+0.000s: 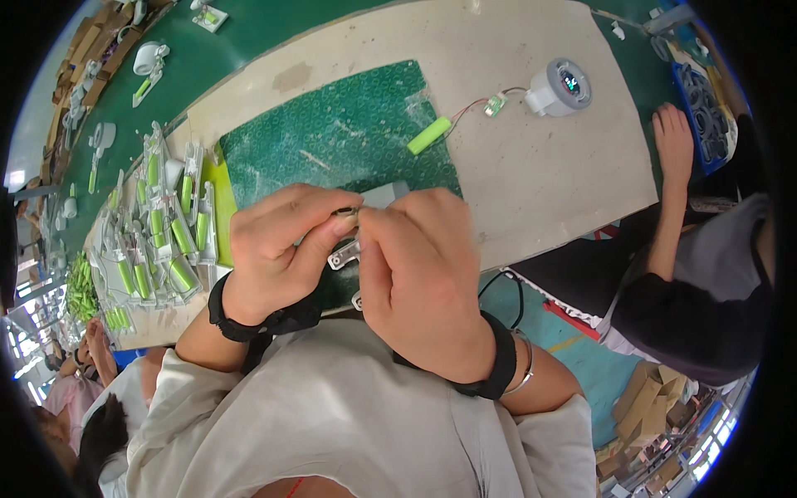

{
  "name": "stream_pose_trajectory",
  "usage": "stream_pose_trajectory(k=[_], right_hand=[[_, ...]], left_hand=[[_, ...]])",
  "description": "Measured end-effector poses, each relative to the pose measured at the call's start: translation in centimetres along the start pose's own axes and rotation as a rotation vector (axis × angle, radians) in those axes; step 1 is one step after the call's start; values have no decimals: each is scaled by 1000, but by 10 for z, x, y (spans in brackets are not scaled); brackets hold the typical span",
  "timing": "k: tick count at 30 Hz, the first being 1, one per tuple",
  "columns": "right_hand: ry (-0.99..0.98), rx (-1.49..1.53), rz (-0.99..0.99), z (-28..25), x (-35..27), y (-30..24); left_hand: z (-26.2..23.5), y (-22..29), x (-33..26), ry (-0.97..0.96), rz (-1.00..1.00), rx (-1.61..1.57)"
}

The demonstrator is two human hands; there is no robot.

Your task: Assembling small electronic portable fans by connecting batteries to circuit boards and placing them into plastic housings on a production line.

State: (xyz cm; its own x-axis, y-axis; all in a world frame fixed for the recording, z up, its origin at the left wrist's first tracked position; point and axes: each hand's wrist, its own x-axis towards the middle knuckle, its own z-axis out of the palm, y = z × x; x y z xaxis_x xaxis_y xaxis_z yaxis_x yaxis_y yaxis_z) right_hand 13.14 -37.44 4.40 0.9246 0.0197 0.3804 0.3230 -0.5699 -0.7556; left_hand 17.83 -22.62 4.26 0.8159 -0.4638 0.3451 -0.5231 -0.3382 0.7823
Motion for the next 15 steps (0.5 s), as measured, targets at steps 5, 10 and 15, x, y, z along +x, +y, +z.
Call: stream_pose_trajectory(k=[5, 10, 15], right_hand=[[53, 83, 7, 2, 5, 0], [-148, 281, 161, -11, 18, 5], [-42, 277, 56, -8, 30, 22]], left_hand=[[-5, -4, 1, 5, 9, -47], [-19, -9, -3, -172, -289, -619], [-19, -16, -4, -182, -330, -786]])
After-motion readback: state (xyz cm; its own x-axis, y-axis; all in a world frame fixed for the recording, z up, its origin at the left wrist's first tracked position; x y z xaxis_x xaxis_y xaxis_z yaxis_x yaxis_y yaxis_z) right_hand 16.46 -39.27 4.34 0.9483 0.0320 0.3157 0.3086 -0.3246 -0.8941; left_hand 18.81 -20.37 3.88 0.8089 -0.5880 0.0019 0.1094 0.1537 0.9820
